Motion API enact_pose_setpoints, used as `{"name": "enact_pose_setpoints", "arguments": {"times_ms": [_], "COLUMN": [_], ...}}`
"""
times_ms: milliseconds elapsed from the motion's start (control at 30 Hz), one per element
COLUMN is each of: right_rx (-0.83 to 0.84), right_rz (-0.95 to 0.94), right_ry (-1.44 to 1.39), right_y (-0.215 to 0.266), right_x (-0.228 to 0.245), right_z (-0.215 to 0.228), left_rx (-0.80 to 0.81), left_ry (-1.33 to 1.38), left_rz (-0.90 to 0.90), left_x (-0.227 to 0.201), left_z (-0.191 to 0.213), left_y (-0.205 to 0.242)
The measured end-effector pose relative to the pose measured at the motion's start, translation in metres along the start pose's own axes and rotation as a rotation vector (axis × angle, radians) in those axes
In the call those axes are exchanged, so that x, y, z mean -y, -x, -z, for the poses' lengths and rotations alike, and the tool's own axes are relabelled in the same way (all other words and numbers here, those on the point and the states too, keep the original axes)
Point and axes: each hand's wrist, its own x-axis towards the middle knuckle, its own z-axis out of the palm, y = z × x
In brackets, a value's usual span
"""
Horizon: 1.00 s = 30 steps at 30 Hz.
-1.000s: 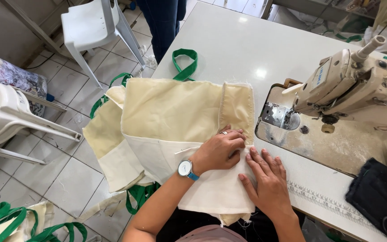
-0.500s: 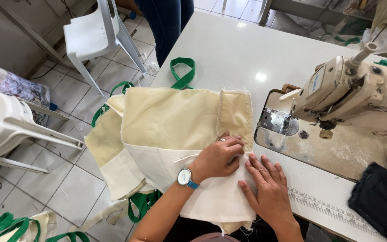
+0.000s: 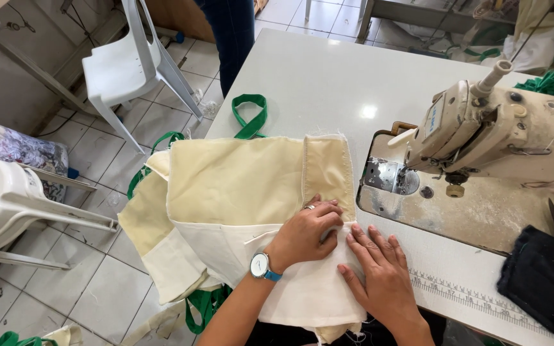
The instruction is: Sewing and trimming fabric tote bags using an industrial sewing machine and tailor's shears.
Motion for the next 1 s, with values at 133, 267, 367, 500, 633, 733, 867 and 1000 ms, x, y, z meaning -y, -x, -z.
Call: {"name": "enact_pose_setpoints", "arguments": {"times_ms": [133,267,367,500,633,733,867,1000], "right_rx": [0.016,0.017,0.016,0.048,0.025,-0.024,-0.048,-0.047], "right_rz": [-0.006,-0.006,0.0,-0.012,-0.012,0.0,0.024,0.039], "right_ry": [0.0,0.007,0.011,-0.003,0.001,0.04,0.091,0.095], "right_y": [0.001,0.002,0.002,-0.001,0.0,-0.002,-0.002,-0.002], "right_x": [0.0,-0.002,-0.001,0.001,0.002,0.004,0.004,0.003], "right_z": [0.0,-0.002,-0.001,0.003,0.003,0.002,0.001,0.002], "left_rx": [0.009,-0.006,0.01,0.042,0.029,-0.055,-0.35,-0.439], "left_ry": [0.003,-0.006,-0.003,0.015,-0.003,0.008,-0.099,-0.406], "left_rz": [0.002,-0.002,-0.004,0.018,0.011,0.04,0.089,0.257], "left_x": [-0.002,-0.001,-0.003,-0.005,-0.003,-0.005,-0.006,0.024], "left_z": [0.001,0.0,0.003,0.008,0.004,0.004,0.026,0.082], "left_y": [0.0,0.0,-0.002,-0.004,-0.003,-0.001,0.015,0.071]}}
